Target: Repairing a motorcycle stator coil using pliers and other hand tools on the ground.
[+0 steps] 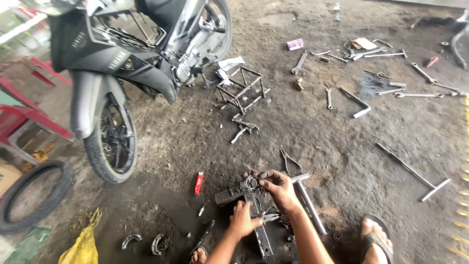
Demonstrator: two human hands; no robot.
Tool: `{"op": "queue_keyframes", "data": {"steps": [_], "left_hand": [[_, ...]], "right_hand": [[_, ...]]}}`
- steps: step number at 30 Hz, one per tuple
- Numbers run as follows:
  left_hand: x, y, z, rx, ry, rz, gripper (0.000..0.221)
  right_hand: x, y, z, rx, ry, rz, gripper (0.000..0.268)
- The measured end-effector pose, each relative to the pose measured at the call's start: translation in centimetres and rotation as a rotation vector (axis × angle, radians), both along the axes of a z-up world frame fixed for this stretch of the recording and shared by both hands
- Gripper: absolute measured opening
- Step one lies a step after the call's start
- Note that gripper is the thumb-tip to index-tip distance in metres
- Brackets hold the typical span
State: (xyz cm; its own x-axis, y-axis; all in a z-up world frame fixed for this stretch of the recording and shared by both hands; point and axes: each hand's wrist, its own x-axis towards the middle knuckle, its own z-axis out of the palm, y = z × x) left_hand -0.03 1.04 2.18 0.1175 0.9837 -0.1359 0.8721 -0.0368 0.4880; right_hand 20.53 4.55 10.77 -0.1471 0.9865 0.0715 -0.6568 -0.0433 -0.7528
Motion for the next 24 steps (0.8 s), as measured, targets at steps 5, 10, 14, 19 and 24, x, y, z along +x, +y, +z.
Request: {"op": "queue_keyframes", "data": {"steps": [5, 10, 14, 19, 24], "left_hand": [[-2.9, 8.4, 9.5, -0.263, -0.573, 0.026, 0.046], [-2.8, 5.5, 28.3, -0.451, -0.821, 0.056, 0.069], [-2.9, 4.6, 28.6, -0.175, -0.573, -0.170, 0.055], [-2.4, 2.6, 23.2, -0.248, -0.954, -0.014, 0.043], [-5.2, 1.8, 16.8, -0.264, -0.240, -0.275, 0.041]], "right_hand": [[-0.9, 0.2, 4.9, 0.039, 0.036, -0.014, 0.023], [-2.5, 0.0, 7.3, 0.078, 0.106, 0.000, 0.024], [-2.7, -0.1, 8.4, 0.112, 0.190, 0.003, 0.021], [1.9, 0.3, 4.4, 0.095, -0.309, -0.206, 0.021], [10.2, -0.2, -2.8, -0.285, -0.670, -0.606, 0.017]]}}
